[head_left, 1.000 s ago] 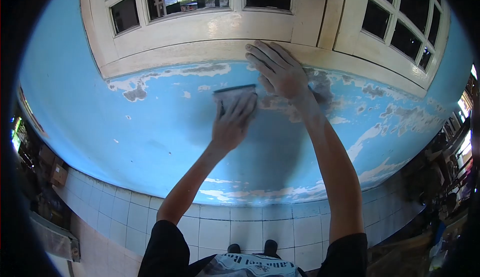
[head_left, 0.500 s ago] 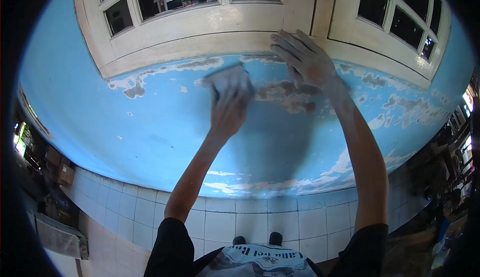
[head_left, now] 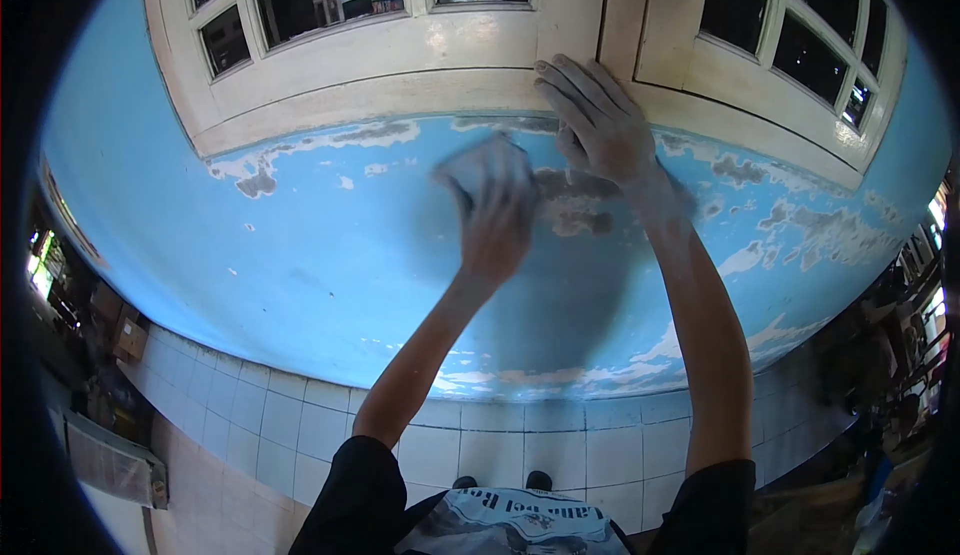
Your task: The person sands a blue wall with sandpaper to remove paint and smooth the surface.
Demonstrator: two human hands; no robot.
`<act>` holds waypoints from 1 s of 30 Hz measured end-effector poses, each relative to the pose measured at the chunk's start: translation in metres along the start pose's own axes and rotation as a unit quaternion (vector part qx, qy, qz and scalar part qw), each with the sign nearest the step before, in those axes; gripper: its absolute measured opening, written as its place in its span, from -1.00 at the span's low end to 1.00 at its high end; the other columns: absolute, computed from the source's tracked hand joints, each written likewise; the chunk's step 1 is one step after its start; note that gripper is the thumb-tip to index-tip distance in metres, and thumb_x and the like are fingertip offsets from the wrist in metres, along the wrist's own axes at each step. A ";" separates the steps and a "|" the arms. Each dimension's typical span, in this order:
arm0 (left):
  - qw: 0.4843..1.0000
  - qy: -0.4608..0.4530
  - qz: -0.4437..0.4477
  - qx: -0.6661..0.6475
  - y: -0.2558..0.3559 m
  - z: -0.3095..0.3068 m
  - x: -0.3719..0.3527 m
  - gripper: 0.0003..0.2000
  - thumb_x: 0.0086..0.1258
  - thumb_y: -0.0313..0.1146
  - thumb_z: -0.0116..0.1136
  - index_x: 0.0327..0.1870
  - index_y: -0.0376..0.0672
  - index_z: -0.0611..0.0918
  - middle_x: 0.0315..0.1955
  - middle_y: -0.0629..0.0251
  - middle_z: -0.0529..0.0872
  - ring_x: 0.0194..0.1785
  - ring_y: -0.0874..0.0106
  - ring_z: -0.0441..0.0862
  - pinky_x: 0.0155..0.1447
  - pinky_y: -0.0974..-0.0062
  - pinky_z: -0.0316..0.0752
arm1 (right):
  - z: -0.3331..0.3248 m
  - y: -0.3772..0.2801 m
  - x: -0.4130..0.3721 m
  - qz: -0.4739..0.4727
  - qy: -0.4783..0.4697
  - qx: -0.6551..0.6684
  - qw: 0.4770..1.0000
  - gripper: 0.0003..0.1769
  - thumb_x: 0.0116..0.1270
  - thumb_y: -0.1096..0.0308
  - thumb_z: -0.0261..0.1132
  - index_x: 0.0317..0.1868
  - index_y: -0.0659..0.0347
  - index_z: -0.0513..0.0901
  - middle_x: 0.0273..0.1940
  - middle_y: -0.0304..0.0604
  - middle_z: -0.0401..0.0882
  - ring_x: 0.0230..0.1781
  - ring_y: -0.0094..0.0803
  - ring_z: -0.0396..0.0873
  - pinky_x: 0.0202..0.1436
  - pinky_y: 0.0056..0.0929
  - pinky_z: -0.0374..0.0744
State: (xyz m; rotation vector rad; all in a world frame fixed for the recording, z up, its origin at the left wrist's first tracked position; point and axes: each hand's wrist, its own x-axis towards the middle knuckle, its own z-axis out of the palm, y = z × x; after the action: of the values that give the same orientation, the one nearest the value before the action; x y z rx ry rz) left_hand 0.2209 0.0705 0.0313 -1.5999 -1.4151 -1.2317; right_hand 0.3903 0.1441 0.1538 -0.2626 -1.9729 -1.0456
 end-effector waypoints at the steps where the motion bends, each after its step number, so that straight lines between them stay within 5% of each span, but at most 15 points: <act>1: 0.995 -0.100 0.029 -0.001 0.002 -0.005 -0.008 -0.41 0.49 -0.35 -0.11 0.50 -0.32 0.07 0.49 -0.20 -0.02 0.56 -0.09 -0.12 0.41 -0.40 -0.44 | 0.000 0.000 0.000 -0.002 0.005 0.006 1.000 -0.41 0.10 0.33 0.21 0.22 0.11 0.48 0.28 -0.29 0.48 0.36 -0.35 0.35 0.49 -0.20 0.30; 3: 0.979 -0.195 0.059 -0.001 -0.008 -0.007 -0.003 -0.41 0.51 -0.34 -0.12 0.49 -0.33 0.07 0.49 -0.21 -0.03 0.55 -0.11 -0.11 0.41 -0.40 -0.44 | 0.000 0.000 0.000 -0.004 0.007 0.004 1.000 -0.42 0.10 0.33 0.21 0.22 0.10 0.48 0.28 -0.29 0.48 0.36 -0.36 0.35 0.49 -0.21 0.30; 5: 0.991 0.050 -0.066 -0.108 -0.037 -0.013 0.018 -0.39 0.52 -0.27 -0.14 0.52 -0.28 0.05 0.52 -0.16 -0.06 0.57 -0.11 -0.18 0.43 -0.33 -0.50 | 0.001 0.000 0.000 -0.008 0.008 0.003 1.000 -0.43 0.10 0.33 0.21 0.21 0.10 0.49 0.27 -0.30 0.48 0.36 -0.36 0.35 0.49 -0.21 0.30; 8: 0.980 0.096 -0.159 -0.069 -0.042 -0.013 0.029 -0.38 0.54 -0.26 -0.17 0.52 -0.30 0.00 0.52 -0.15 -0.11 0.58 -0.10 -0.23 0.44 -0.28 -0.53 | 0.002 0.000 0.000 -0.005 0.023 -0.001 1.000 -0.42 0.08 0.32 0.23 0.20 0.10 0.50 0.28 -0.30 0.47 0.36 -0.36 0.35 0.49 -0.22 0.30; 9: 0.974 0.102 -0.075 -0.187 -0.030 0.002 0.017 -0.39 0.52 -0.28 -0.13 0.50 -0.34 0.06 0.51 -0.18 -0.06 0.58 -0.11 -0.22 0.44 -0.30 -0.55 | 0.002 0.000 -0.001 -0.003 0.016 -0.003 1.000 -0.41 0.08 0.30 0.24 0.20 0.09 0.49 0.28 -0.30 0.47 0.36 -0.36 0.34 0.49 -0.22 0.31; 11: 0.990 -0.099 0.095 0.020 0.012 0.016 -0.024 -0.42 0.41 -0.35 -0.04 0.43 -0.34 0.22 0.45 -0.09 0.16 0.55 0.01 0.01 0.44 -0.39 -0.36 | 0.001 0.000 -0.001 -0.001 0.008 -0.002 1.000 -0.41 0.08 0.29 0.24 0.21 0.09 0.49 0.29 -0.30 0.46 0.36 -0.35 0.34 0.48 -0.23 0.31; 14: 0.974 -0.188 0.123 -0.020 0.020 0.019 -0.048 -0.43 0.41 -0.35 -0.05 0.43 -0.31 0.23 0.44 -0.04 0.19 0.52 0.05 0.10 0.43 -0.39 -0.30 | -0.002 0.003 -0.001 -0.013 0.017 0.009 1.000 -0.39 0.06 0.25 0.27 0.21 0.08 0.49 0.28 -0.28 0.46 0.35 -0.34 0.35 0.48 -0.23 0.31; 16: 0.991 -0.116 0.063 0.031 -0.005 0.019 -0.039 -0.43 0.41 -0.33 -0.05 0.44 -0.29 0.23 0.45 -0.04 0.19 0.51 0.04 0.11 0.43 -0.39 -0.28 | 0.001 0.003 -0.002 -0.009 0.013 0.002 1.000 -0.37 0.05 0.20 0.29 0.20 0.09 0.49 0.26 -0.25 0.48 0.34 -0.34 0.36 0.49 -0.23 0.29; 18: 0.981 0.032 -0.033 -0.186 -0.025 0.001 -0.008 -0.45 0.43 -0.45 -0.13 0.45 -0.37 0.17 0.47 -0.09 0.11 0.56 -0.01 -0.04 0.41 -0.43 -0.41 | 0.002 0.001 -0.001 -0.009 0.020 -0.003 1.000 -0.37 0.05 0.19 0.30 0.20 0.10 0.50 0.25 -0.25 0.48 0.34 -0.34 0.37 0.49 -0.23 0.29; 22: 0.979 0.114 -0.141 -0.088 -0.014 -0.004 0.013 -0.44 0.45 -0.43 -0.13 0.45 -0.39 0.15 0.48 -0.10 0.08 0.57 0.00 -0.07 0.45 -0.35 -0.41 | 0.000 0.001 -0.002 -0.005 0.019 0.008 1.000 -0.38 0.05 0.19 0.31 0.19 0.09 0.50 0.25 -0.25 0.49 0.32 -0.35 0.38 0.49 -0.24 0.29; 23: 0.997 -0.068 -0.025 0.021 0.005 0.000 0.001 -0.44 0.48 -0.41 -0.14 0.46 -0.39 0.13 0.49 -0.09 0.05 0.57 -0.01 -0.11 0.48 -0.27 -0.42 | 0.000 0.000 -0.003 -0.006 0.021 0.013 1.000 -0.38 0.05 0.19 0.31 0.19 0.09 0.50 0.25 -0.25 0.49 0.32 -0.35 0.38 0.49 -0.24 0.29; 24: 0.957 -0.246 0.091 0.127 0.014 0.003 -0.006 -0.44 0.51 -0.38 -0.15 0.47 -0.38 0.12 0.51 -0.08 0.03 0.58 -0.01 -0.14 0.51 -0.18 -0.44 | 0.000 0.001 -0.004 -0.005 0.023 0.015 1.000 -0.39 0.06 0.20 0.31 0.18 0.09 0.51 0.24 -0.25 0.49 0.32 -0.35 0.38 0.48 -0.25 0.30; 25: 0.957 -0.244 0.089 0.131 0.009 0.004 -0.007 -0.44 0.51 -0.38 -0.15 0.47 -0.38 0.12 0.51 -0.08 0.03 0.58 -0.01 -0.14 0.51 -0.18 -0.44 | 0.000 0.002 -0.003 -0.003 0.027 0.015 1.000 -0.41 0.06 0.22 0.31 0.18 0.09 0.51 0.24 -0.25 0.50 0.31 -0.35 0.39 0.48 -0.25 0.30; 28: 0.987 -0.134 0.085 0.022 -0.017 -0.004 -0.002 -0.46 0.55 -0.35 -0.20 0.49 -0.35 0.09 0.52 -0.06 -0.02 0.59 0.00 -0.20 0.51 -0.13 -0.50 | 0.000 0.002 -0.002 -0.001 0.031 0.015 0.999 -0.42 0.07 0.25 0.31 0.17 0.09 0.52 0.24 -0.24 0.50 0.31 -0.35 0.40 0.47 -0.27 0.32; 30: 0.983 0.073 -0.136 -0.102 -0.039 -0.011 0.023 -0.46 0.56 -0.33 -0.22 0.50 -0.33 0.08 0.52 -0.07 -0.03 0.60 0.03 -0.26 0.46 -0.22 -0.56 | 0.003 0.002 -0.002 -0.004 0.044 0.014 0.999 -0.44 0.07 0.27 0.30 0.16 0.11 0.52 0.23 -0.25 0.50 0.30 -0.35 0.40 0.46 -0.27 0.33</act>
State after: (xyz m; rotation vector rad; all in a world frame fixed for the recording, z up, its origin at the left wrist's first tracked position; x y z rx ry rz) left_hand 0.1794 0.0761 0.0525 -1.4441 -1.4864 -1.6659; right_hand 0.3910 0.1477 0.1521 -0.1915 -1.9096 -1.0172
